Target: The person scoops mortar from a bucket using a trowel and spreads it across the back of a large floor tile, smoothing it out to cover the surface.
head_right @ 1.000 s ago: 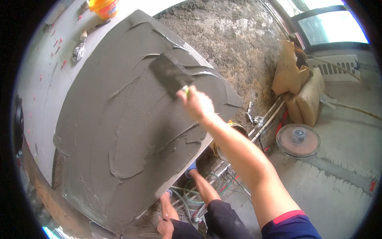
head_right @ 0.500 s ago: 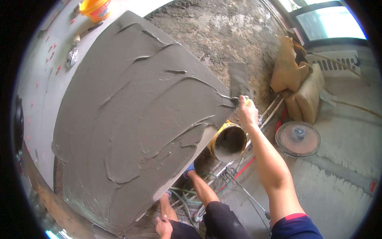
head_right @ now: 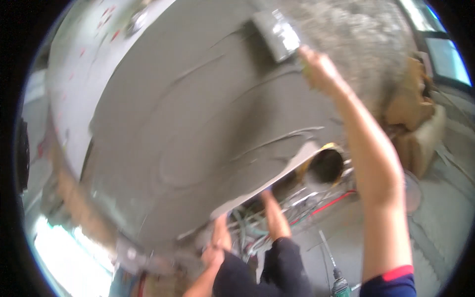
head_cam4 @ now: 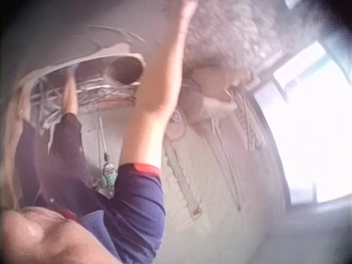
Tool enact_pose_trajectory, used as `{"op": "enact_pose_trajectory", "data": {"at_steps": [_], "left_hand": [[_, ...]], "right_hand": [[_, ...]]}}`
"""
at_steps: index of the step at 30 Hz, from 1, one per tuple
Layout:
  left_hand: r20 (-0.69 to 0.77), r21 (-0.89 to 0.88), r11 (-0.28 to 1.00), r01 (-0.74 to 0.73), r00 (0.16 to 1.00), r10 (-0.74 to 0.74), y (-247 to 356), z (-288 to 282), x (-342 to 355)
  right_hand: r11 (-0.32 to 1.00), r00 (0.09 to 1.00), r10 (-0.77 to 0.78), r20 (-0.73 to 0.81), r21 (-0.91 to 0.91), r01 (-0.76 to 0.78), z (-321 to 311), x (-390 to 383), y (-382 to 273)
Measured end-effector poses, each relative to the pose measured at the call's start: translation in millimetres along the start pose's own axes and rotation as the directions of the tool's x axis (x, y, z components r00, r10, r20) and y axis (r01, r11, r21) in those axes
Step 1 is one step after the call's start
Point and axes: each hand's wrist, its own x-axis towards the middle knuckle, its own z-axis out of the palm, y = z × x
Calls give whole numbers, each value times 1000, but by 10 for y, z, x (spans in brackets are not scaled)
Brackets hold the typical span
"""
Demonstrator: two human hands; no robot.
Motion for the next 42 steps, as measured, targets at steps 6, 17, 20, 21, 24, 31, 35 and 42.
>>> {"op": "enact_pose_trajectory", "data": {"at_steps": [6,17,20,21,24,31,35,42], "left_hand": [[50,37,998,42,998,-44,-1,192,-37],[-72,-199,980,-20,997,6,-168,215,82],[-120,-310,949,-53,993,16,-263,195,101],[-156,-260,963,-71,987,31,-451,264,162],[-70,-236,971,-47,997,31,-444,33,86],[-149,-248,964,-97,987,61,-425,142,79],[-112,-225,973,-41,994,16,-263,48,23],[-124,-142,988,-56,991,38,-139,124,-3]], "right_hand": [[990,955,-44,295,-115,81,1308,-709,-363],[897,700,134,702,-386,216,3406,-3241,-141],[873,661,94,744,-381,304,3690,-3669,95],[837,699,29,715,-399,374,3694,-3760,81],[835,871,-87,483,-441,329,3244,-3623,287],[822,974,66,-217,-541,-176,1233,-2579,1148],[765,934,-36,-354,-611,-202,113,-2075,1502],[891,991,43,-125,-444,-95,-647,-1570,1654]]}}
